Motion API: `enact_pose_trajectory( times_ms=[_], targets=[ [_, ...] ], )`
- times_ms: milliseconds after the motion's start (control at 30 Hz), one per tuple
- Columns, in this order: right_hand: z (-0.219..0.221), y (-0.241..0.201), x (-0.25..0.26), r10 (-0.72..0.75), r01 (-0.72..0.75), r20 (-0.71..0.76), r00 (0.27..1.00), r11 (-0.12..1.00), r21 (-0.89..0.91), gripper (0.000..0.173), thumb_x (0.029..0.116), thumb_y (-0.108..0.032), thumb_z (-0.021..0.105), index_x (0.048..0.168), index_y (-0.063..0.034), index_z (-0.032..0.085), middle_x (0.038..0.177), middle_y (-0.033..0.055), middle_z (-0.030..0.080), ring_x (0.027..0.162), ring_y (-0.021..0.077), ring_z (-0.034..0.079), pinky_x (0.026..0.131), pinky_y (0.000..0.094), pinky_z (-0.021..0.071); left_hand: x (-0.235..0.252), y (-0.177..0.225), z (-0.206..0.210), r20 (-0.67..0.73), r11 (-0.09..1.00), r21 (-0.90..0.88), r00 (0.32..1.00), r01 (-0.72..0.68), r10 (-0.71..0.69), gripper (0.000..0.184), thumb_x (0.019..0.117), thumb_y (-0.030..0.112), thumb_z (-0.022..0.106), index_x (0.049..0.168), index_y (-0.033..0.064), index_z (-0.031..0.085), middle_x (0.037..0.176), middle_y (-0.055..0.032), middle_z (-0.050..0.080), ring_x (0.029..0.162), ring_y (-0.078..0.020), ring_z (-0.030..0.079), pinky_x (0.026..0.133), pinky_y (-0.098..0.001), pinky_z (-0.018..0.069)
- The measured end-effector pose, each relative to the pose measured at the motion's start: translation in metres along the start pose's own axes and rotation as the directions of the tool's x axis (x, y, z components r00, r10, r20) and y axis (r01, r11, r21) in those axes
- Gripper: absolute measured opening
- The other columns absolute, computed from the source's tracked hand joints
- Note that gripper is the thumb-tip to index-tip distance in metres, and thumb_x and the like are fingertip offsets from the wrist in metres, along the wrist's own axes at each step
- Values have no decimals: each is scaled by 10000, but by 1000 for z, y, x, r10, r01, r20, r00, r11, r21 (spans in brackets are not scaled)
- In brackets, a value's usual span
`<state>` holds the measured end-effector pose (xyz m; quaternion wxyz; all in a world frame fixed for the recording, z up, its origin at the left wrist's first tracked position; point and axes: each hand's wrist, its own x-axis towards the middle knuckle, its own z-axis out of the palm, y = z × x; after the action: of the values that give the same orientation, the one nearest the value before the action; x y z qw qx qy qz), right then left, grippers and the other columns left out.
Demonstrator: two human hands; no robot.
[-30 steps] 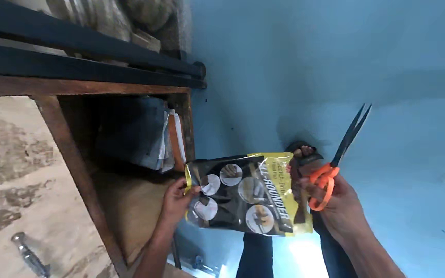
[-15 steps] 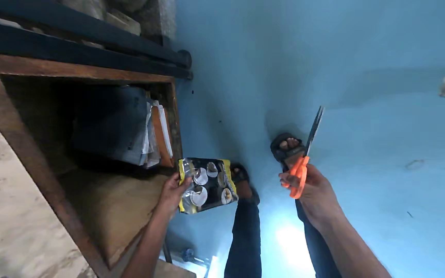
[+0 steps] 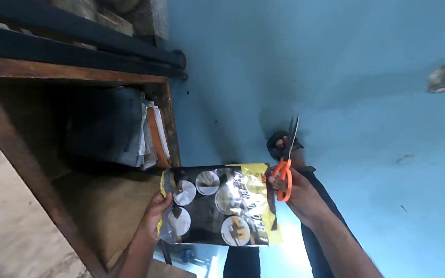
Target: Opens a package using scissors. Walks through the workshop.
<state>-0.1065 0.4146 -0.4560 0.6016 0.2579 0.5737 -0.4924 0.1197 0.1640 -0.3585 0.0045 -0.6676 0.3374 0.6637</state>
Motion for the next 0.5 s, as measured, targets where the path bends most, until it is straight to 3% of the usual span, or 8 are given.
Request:
enact_pose_trajectory(
  times_ms=[100,200,267,400,433,500],
  targets=[
    [2,-1,-2,-16,16,-17,1000,1000,-27,401,867,24,733,1237,-61,601,952,90,718,775,141,683,670,279,578,5,-4,-3,37,1000,18,999,-1,0,200,988,86,495,1133,87,632,911,-23,746,804,-71,725,716,-252,625],
    [-3,-3,-3,-54,49,-110,992,998,-49,401,874,37,717,1239,-74,594,936,60,724,774,107,685,664,259,573,17,0,-7,-43,997,68,998,-44,47,257,1076,96,379,1238,91,579,963,-13,723,830,-71,713,720,-264,622],
    [-9,-2,0,-85,83,-201,976,996,-20,344,893,16,708,1203,-83,596,944,35,692,797,96,662,693,266,569,22,8,-13,-148,993,58,983,-103,110,240,1095,127,369,1217,124,576,930,16,715,798,-62,708,685,-262,623],
    [-15,-10,1,-117,174,-403,908,979,106,280,947,8,644,1197,-85,560,942,7,668,793,77,663,707,261,583,28,29,-29,-313,962,24,912,-274,267,218,1110,205,371,1222,177,556,976,55,700,864,-50,698,736,-274,617],
    [-18,-11,4,-123,204,-432,893,968,146,271,965,-4,620,1210,-90,543,945,0,649,790,74,652,710,261,581,30,34,-36,-347,943,-8,886,-332,309,242,1114,240,362,1278,184,531,1032,47,689,925,-67,693,779,-300,612],
    [-27,-10,9,-123,260,-488,864,939,224,292,979,-16,598,1247,-97,516,942,3,649,777,82,661,700,269,593,39,43,-50,-454,874,-108,806,-474,380,239,1114,293,346,1259,204,514,1036,45,674,949,-78,684,794,-312,608]
  ],
)
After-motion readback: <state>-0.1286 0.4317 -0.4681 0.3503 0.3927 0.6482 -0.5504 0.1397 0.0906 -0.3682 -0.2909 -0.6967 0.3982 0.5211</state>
